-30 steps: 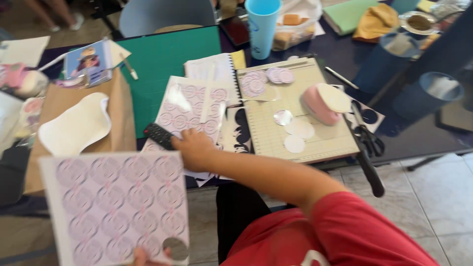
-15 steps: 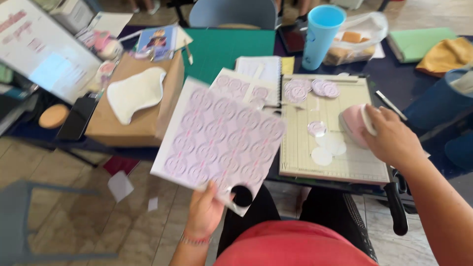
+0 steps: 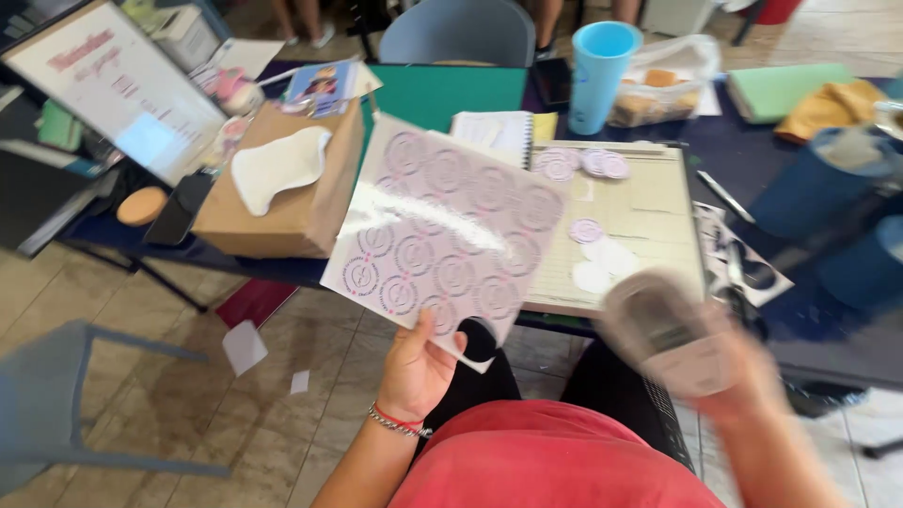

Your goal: Punch circular designs from a printed sheet of paper using a manual circle punch tool.

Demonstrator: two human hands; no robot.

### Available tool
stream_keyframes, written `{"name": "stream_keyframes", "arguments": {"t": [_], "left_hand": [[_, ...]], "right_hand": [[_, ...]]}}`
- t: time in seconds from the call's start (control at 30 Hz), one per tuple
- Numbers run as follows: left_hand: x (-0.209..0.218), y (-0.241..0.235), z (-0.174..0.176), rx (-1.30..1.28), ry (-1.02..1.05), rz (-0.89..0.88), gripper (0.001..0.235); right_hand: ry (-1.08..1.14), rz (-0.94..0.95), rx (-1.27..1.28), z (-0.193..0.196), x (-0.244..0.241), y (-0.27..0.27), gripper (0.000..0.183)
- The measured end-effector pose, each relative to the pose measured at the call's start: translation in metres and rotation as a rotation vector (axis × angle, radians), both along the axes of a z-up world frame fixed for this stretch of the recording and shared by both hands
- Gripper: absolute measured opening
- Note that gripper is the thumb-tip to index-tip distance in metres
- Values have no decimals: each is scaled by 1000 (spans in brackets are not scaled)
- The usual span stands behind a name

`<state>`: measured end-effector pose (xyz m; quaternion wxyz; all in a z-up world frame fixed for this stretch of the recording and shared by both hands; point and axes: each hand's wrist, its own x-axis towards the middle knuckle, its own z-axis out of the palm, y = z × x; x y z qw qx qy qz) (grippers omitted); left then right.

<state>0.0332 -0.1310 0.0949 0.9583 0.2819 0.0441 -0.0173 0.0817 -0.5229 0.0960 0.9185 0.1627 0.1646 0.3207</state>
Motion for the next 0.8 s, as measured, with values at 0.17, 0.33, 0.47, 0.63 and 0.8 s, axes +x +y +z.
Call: {"name": "stream_keyframes", "arguments": {"t": [0.17, 0.33, 0.47, 0.63, 0.8], "left_hand": [[-16, -13, -7, -134, -19, -153, 32], [-42, -36, 31, -72, 105, -158, 50], [-54, -33, 58, -95, 364, -104, 57], [-57, -33, 71, -61, 420, 12, 54], [-55, -46, 79, -22, 486, 33, 54]], "right_hand": [[-232, 239, -938, 58, -79, 121, 65], [-222, 351, -874, -20, -74, 143, 62], [-317, 520, -766, -12, -81, 156, 74], [-804, 346, -685, 5, -91, 154, 92], [-901, 318, -947, -28, -81, 145, 67]]}}
